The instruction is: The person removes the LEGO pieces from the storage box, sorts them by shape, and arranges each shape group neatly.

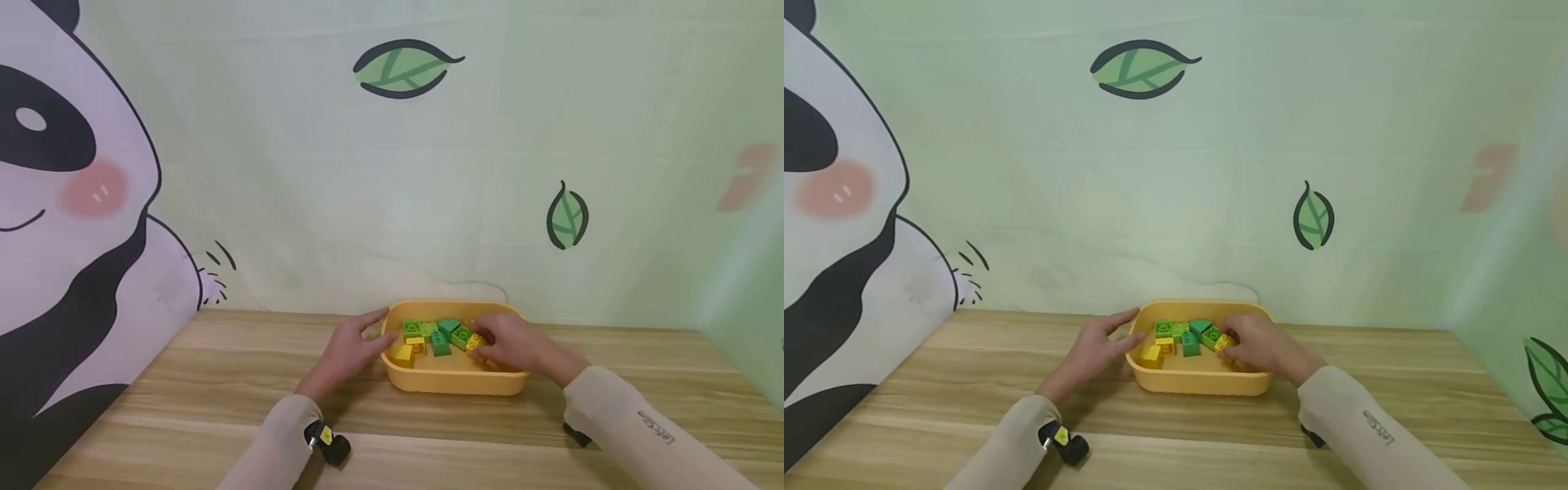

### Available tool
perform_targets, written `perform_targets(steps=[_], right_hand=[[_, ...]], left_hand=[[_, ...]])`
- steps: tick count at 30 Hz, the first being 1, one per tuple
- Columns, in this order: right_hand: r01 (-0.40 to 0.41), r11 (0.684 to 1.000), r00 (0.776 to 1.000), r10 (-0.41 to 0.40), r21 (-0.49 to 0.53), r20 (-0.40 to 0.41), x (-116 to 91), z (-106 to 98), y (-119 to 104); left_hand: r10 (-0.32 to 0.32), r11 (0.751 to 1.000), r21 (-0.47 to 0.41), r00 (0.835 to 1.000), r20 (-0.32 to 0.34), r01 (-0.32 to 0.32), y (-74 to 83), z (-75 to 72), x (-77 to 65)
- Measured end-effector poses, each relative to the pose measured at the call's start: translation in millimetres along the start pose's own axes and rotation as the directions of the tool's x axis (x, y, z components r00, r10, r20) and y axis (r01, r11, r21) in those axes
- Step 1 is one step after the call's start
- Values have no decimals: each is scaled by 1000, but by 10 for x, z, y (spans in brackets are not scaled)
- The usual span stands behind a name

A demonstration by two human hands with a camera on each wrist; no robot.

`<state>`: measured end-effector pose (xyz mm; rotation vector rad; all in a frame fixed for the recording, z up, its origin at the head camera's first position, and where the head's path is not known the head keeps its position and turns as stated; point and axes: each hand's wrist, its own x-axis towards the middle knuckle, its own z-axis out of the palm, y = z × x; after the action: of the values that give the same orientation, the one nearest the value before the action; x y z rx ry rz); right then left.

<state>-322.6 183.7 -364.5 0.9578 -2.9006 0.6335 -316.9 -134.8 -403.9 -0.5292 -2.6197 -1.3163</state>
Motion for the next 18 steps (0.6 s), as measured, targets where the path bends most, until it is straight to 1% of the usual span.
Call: perform_targets(steps=[8, 14, 18], right_hand=[[9, 1000, 1000, -9, -5, -8, -13, -9, 6], [-20, 999, 1000, 21, 35, -19, -46, -55, -27], [-46, 997, 998, 49, 65, -45, -82, -90, -40]], left_hand=[[-3, 1000, 4, 1000, -5, 3, 3, 16, 12], [-5, 1000, 2, 1000, -11, 5, 4, 24, 4], [3, 1000, -11, 1000, -13, -3, 1, 25, 5]])
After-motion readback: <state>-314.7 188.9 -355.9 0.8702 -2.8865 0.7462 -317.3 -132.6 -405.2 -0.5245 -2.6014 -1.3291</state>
